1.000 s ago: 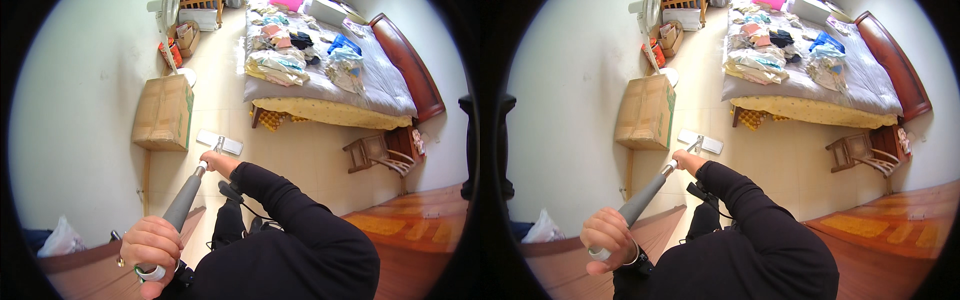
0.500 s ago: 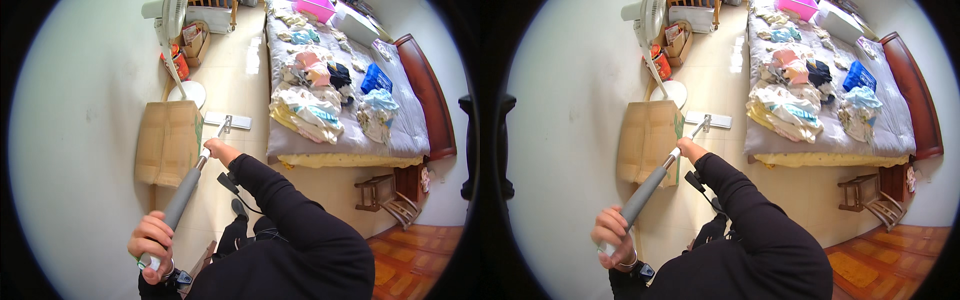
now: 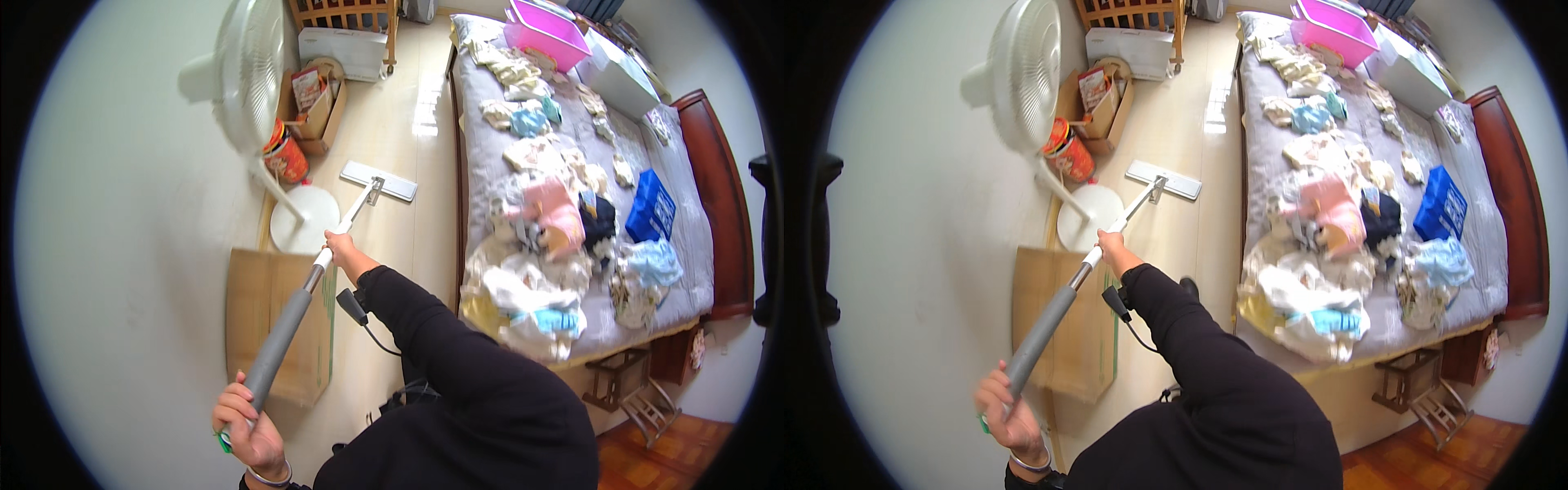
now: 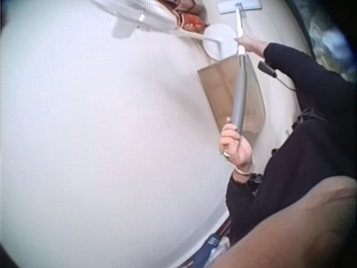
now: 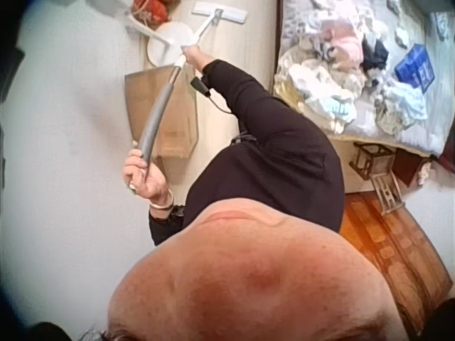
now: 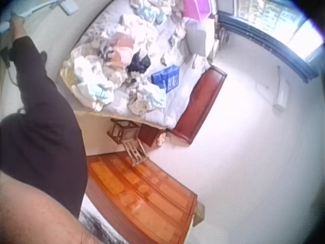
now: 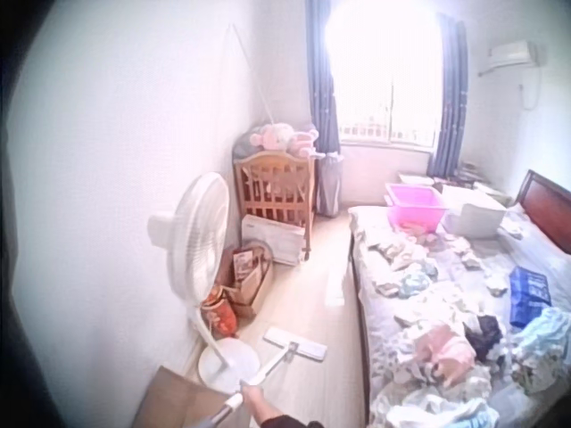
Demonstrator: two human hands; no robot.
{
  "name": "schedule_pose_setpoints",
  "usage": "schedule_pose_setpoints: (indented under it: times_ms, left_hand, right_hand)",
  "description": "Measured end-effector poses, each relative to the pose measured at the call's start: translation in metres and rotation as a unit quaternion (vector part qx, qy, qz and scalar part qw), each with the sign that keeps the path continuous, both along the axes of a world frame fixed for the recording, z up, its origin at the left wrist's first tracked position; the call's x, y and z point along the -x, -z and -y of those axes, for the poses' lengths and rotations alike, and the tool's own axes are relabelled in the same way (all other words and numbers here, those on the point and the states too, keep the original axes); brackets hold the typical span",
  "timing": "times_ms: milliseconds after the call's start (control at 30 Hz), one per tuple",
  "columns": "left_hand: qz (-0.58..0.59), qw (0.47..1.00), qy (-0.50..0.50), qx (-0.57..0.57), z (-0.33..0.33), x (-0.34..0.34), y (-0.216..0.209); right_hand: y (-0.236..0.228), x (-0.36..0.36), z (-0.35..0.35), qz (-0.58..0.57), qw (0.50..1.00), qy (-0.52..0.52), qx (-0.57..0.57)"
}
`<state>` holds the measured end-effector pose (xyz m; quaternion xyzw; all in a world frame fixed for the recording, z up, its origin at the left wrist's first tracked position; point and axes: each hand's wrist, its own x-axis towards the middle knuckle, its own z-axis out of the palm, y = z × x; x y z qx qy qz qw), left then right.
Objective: The person rinses a mop head under an outdoor tap, then carries it inside and mops the tiled floors of a living area and a bedroom. They move around furniture and continue mopping until the end of the clip.
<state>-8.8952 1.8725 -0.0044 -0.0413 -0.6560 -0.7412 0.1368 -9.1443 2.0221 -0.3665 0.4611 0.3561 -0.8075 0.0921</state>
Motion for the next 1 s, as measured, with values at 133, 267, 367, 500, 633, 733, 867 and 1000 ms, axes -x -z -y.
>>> schedule_pose_setpoints:
  times_ms: [133, 267, 367, 500, 633, 733, 867, 1000]
  left_hand:
    - [-0.059, 0.981, 0.164, 0.086, -0.094, 0.148, 0.038]
    - [-0.061, 0.897, 0.387, 0.207, -0.183, 0.276, 0.077]
    - [-0.124, 0.832, 0.479, 0.252, -0.241, 0.348, 0.116]
    - [-0.182, 0.721, 0.595, 0.305, -0.302, 0.408, 0.157]
    - [-0.164, 0.737, 0.573, 0.318, -0.306, 0.425, 0.141]
    - [-0.122, 0.827, 0.444, 0.325, -0.280, 0.407, 0.115]
    - [-0.018, 0.979, 0.146, 0.140, -0.249, 0.366, 0.100]
    - [-0.021, 0.989, -0.119, -0.088, -0.203, 0.356, 0.064]
  right_hand:
    - [0.031, 0.143, -0.121, -0.078, 0.992, 0.052, 0.085]
    - [0.073, 0.257, -0.246, -0.115, 0.975, 0.073, 0.178]
    - [0.099, 0.323, -0.326, -0.117, 0.985, -0.041, 0.117]
    - [0.114, 0.362, -0.391, -0.080, 0.993, 0.039, 0.075]
    - [0.107, 0.353, -0.399, -0.106, 0.973, 0.126, 0.165]
    - [0.093, 0.327, -0.382, -0.146, 0.937, 0.186, 0.257]
    - [0.064, 0.295, -0.324, -0.205, 0.848, 0.314, 0.374]
    - [0.023, 0.256, -0.249, -0.250, 0.843, 0.311, 0.361]
